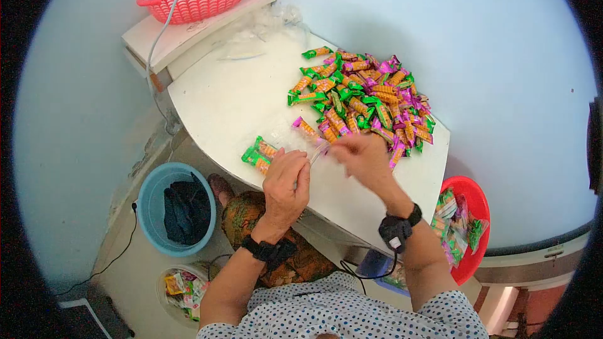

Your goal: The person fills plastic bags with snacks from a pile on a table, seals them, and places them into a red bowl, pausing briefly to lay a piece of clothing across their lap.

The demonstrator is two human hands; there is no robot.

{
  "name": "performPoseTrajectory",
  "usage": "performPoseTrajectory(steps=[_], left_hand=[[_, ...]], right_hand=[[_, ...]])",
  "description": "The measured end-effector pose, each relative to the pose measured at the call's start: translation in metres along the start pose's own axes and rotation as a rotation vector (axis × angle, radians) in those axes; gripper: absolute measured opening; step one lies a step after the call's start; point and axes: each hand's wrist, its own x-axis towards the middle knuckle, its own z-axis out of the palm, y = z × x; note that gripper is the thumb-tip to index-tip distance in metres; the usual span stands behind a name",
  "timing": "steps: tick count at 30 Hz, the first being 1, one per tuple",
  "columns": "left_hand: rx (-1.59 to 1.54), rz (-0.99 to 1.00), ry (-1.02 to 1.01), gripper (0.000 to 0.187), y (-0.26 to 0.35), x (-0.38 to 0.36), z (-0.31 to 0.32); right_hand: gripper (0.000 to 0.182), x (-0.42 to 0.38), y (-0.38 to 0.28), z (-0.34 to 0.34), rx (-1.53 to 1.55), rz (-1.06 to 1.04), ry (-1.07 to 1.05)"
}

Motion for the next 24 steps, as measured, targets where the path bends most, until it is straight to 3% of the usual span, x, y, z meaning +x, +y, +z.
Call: performPoseTrajectory(steps=[5, 8, 14, 17, 20, 23, 24], left_hand=[[0.016, 0.030, -0.013, 0.014, -0.001, 0.000, 0.001], [0.035, 0.057, -0.044, 0.020, -0.002, -0.002, 0.000], [0.103, 0.046, -0.076, 0.028, 0.005, 0.000, -0.002], [0.127, 0.045, -0.083, 0.026, 0.003, 0.000, -0.001], [0.126, 0.058, -0.040, 0.023, -0.003, -0.003, 0.001], [0.101, 0.038, 0.012, 0.021, 0.001, -0.001, 0.002], [0.096, 0.039, 0.022, 0.021, 0.002, 0.000, 0.002]], right_hand=[[0.034, 0.007, 0.021, -0.052, -0.534, -0.137, 0.418], [0.042, 0.007, 0.046, -0.058, -0.657, -0.149, 0.405], [0.034, 0.010, 0.071, -0.056, -0.472, -0.050, 0.412], [0.027, 0.010, 0.079, -0.059, -0.350, -0.049, 0.515], [0.021, 0.003, 0.059, -0.074, -0.369, -0.231, 0.616], [0.020, -0.021, 0.029, -0.073, -0.045, -0.025, 0.532], [0.020, -0.031, 0.010, -0.069, 0.196, 0.097, 0.391]])
